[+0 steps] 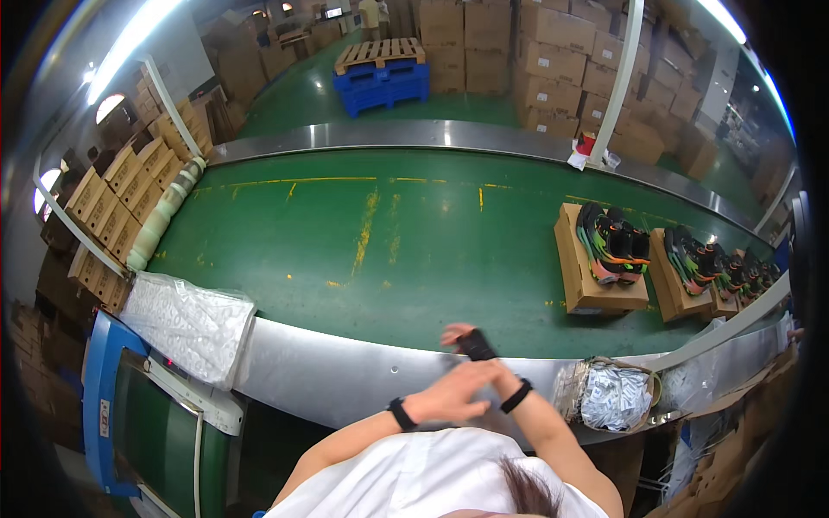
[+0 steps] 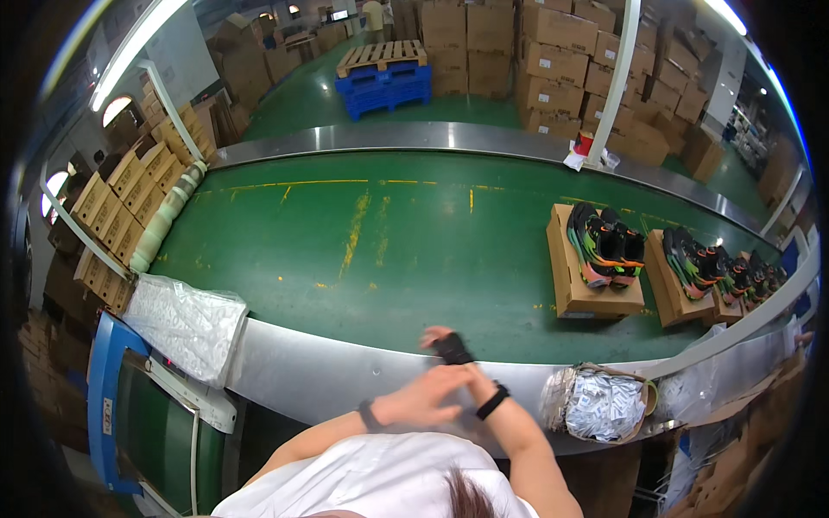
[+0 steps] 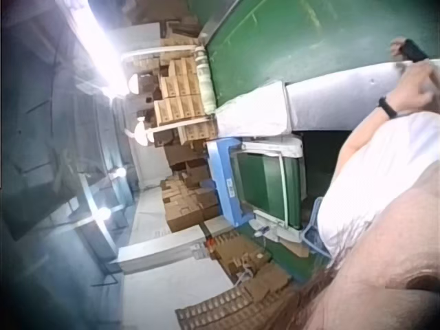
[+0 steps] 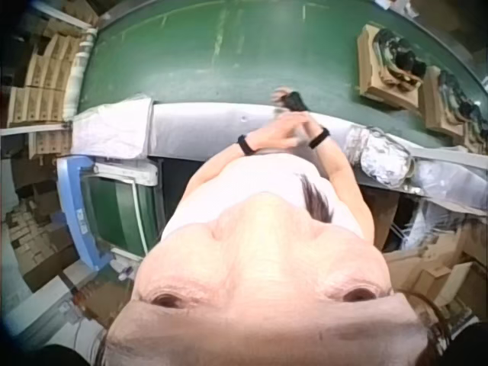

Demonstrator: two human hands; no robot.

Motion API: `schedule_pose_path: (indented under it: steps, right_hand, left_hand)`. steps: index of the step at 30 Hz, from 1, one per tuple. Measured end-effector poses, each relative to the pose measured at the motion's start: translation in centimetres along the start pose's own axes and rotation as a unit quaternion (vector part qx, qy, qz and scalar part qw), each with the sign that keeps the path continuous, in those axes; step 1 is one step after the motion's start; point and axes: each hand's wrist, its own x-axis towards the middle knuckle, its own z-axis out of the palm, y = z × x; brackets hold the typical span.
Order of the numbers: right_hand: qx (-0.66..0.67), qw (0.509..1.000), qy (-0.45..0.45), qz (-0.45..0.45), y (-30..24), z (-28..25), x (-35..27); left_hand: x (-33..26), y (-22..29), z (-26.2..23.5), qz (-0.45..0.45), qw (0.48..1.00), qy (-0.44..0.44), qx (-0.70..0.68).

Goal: Packing shoes into boxes with tissue paper and placing them on a conveyor belt in a factory setting.

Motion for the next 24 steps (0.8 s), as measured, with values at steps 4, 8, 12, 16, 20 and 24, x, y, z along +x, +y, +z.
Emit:
schedule_pose_path:
  steps: [4, 8, 12, 16, 20, 24]
  right_hand:
    - [0.008, 0.894, 0.448, -0.02, -3.7, -11.5, -3.9]
    - [0.023, 0.703, 0.703, 0.104, -4.9, -22.0, -7.2]
    - [0.124, 0.714, 0.688, 0.021, -8.0, -23.8, -8.9]
    - [-0.013, 0.628, 0.77, 0.113, -3.3, -28.5, -3.6]
    - [0.039, 0.613, 0.776, 0.143, -5.8, -26.5, -1.8]
    - [0.156, 0.673, 0.72, 0.067, -7.7, -22.2, -3.2]
  left_hand:
    - [-5.4, -1.2, -4.7, -0.226, 0.961, 0.074, -0.144]
    - [-10.6, 2.3, -11.0, -0.214, 0.857, 0.238, -0.405]
    - [-9.4, 13.0, -18.2, 0.266, 0.816, -0.036, -0.512]
    - [-5.0, 16.1, -19.0, 0.367, 0.812, -0.088, -0.446]
    - [-2.8, 15.6, -18.1, 0.394, 0.782, -0.107, -0.471]
    - [-1.8, 14.5, -17.4, 0.397, 0.769, -0.115, -0.488]
